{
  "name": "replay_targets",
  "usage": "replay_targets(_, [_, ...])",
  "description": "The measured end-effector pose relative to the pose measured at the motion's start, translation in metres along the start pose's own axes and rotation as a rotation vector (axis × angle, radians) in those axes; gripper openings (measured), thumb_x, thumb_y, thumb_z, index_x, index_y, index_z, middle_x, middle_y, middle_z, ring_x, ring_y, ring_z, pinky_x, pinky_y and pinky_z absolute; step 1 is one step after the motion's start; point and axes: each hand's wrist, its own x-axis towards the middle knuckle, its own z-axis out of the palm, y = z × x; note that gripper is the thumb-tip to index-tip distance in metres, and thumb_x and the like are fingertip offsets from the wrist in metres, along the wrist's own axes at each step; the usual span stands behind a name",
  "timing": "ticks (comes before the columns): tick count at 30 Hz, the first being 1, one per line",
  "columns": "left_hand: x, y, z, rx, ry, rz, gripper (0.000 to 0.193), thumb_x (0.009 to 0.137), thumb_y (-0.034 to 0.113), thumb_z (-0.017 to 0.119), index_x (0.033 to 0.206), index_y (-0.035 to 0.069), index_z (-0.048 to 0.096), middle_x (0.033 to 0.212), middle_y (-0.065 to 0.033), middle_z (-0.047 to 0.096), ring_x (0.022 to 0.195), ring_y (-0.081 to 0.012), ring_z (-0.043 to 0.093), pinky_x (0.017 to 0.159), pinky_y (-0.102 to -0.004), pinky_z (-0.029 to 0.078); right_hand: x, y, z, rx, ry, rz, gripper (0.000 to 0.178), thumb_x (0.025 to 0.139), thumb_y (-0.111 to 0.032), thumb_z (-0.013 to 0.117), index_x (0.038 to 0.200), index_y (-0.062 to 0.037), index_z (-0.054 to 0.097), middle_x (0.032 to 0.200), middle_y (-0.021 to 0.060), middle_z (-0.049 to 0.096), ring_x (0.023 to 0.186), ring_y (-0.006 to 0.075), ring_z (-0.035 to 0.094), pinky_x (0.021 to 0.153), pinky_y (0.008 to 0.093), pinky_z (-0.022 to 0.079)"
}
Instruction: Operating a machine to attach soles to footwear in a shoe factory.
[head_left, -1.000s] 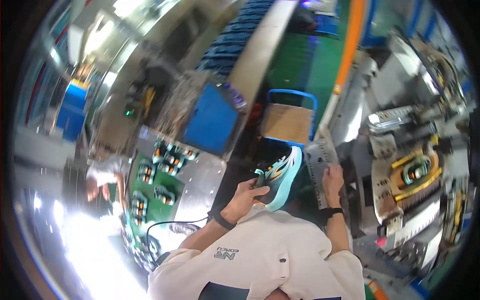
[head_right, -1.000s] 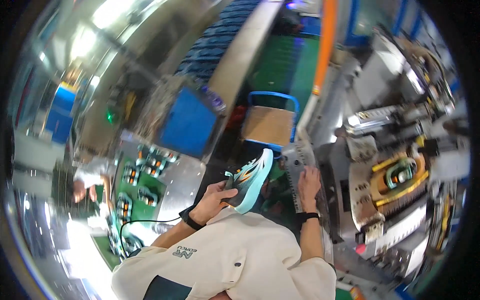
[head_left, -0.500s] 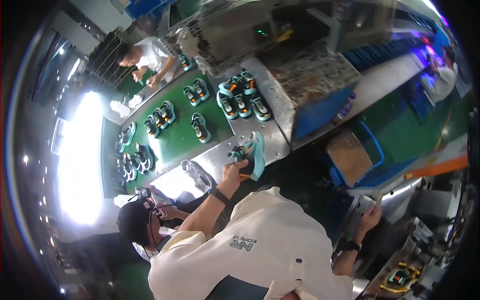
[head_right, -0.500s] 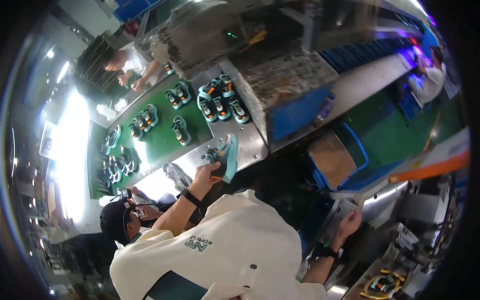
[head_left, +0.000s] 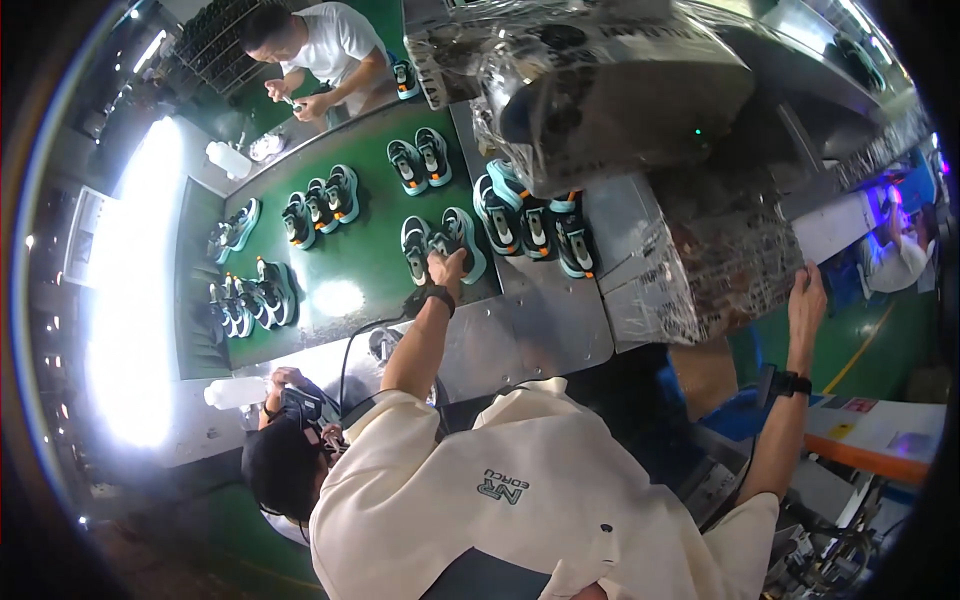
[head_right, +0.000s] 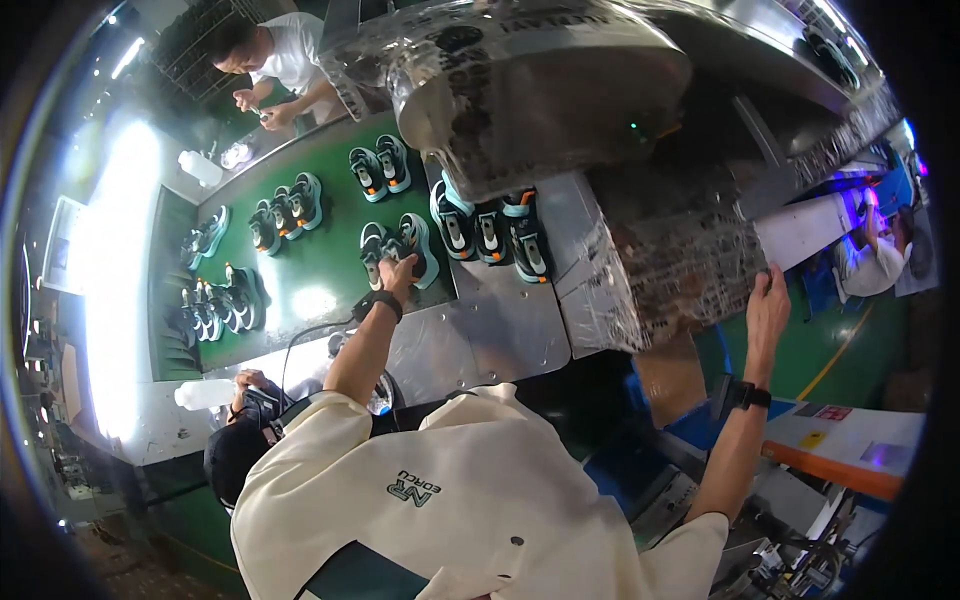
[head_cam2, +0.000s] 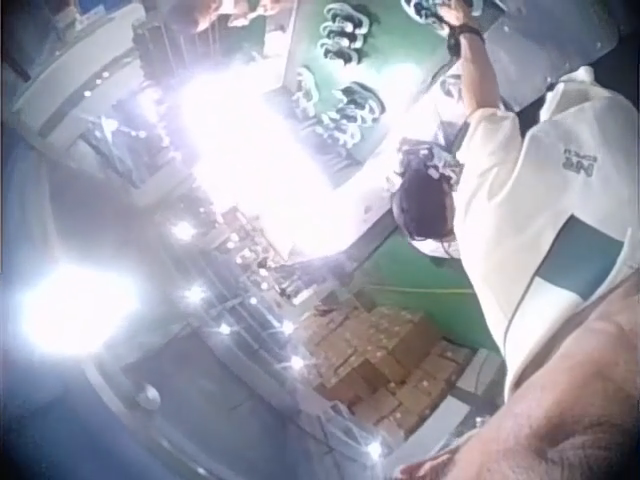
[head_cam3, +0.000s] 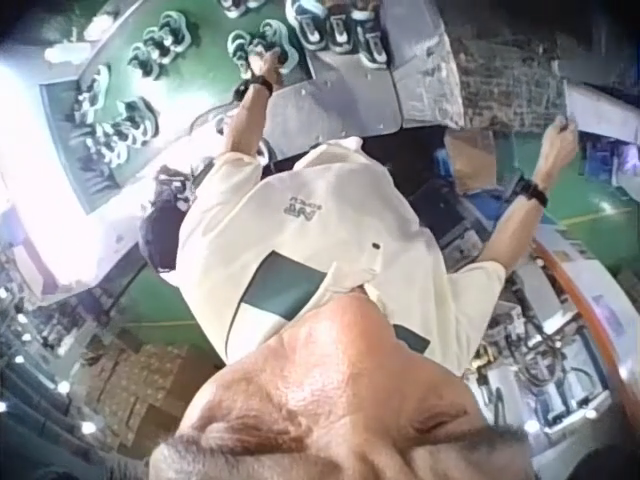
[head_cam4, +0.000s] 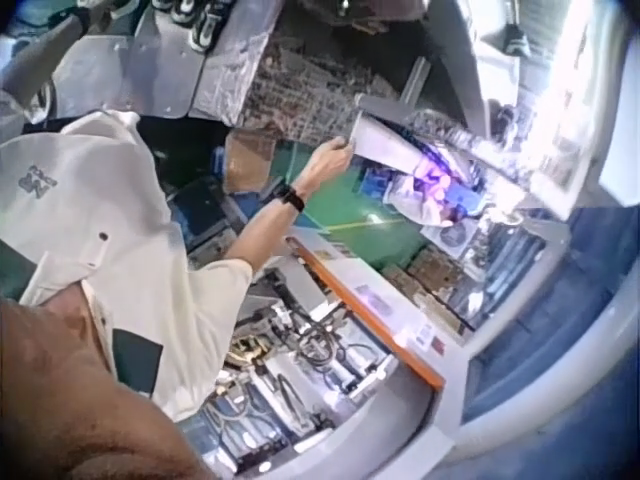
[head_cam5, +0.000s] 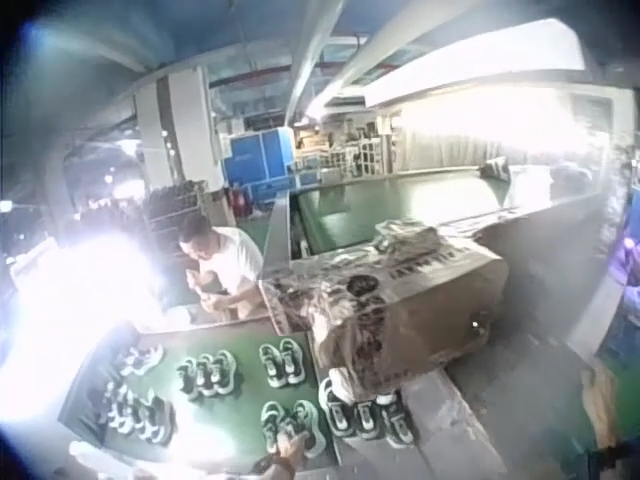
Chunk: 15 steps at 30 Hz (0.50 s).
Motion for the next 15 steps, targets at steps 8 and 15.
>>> replay_targets(8, [0.004,-0.02,0.041,0.35,-0.136,0.384,0.049,0.08,0.027,0.064,0.118,-0.002,0.052,0.107,-0.0274,0.064,0.098,-0.0444,0.063,0.085,-0.0464,0.049,0.071,0.01,0.03,-0.147,-0.374,0.139,0.051,0.1,-0.037,0.034,0.112,0.0052,0.061,0.115,0.0283,0.061,0.108,0.0481,0.054,0.091,0.0492,0.044])
replay_targets(15, [-0.088,-0.044,0.017,0.286,-0.254,0.37,0.029,0.083,0.017,0.066,0.101,-0.005,0.065,0.097,-0.0137,0.069,0.09,-0.0245,0.067,0.077,-0.0361,0.052,0.069,-0.012,0.044,0.012,-0.17,0.123,0.043,0.099,-0.034,0.036,0.106,-0.0016,0.064,0.111,0.0267,0.062,0.104,0.0463,0.056,0.088,0.0502,0.045])
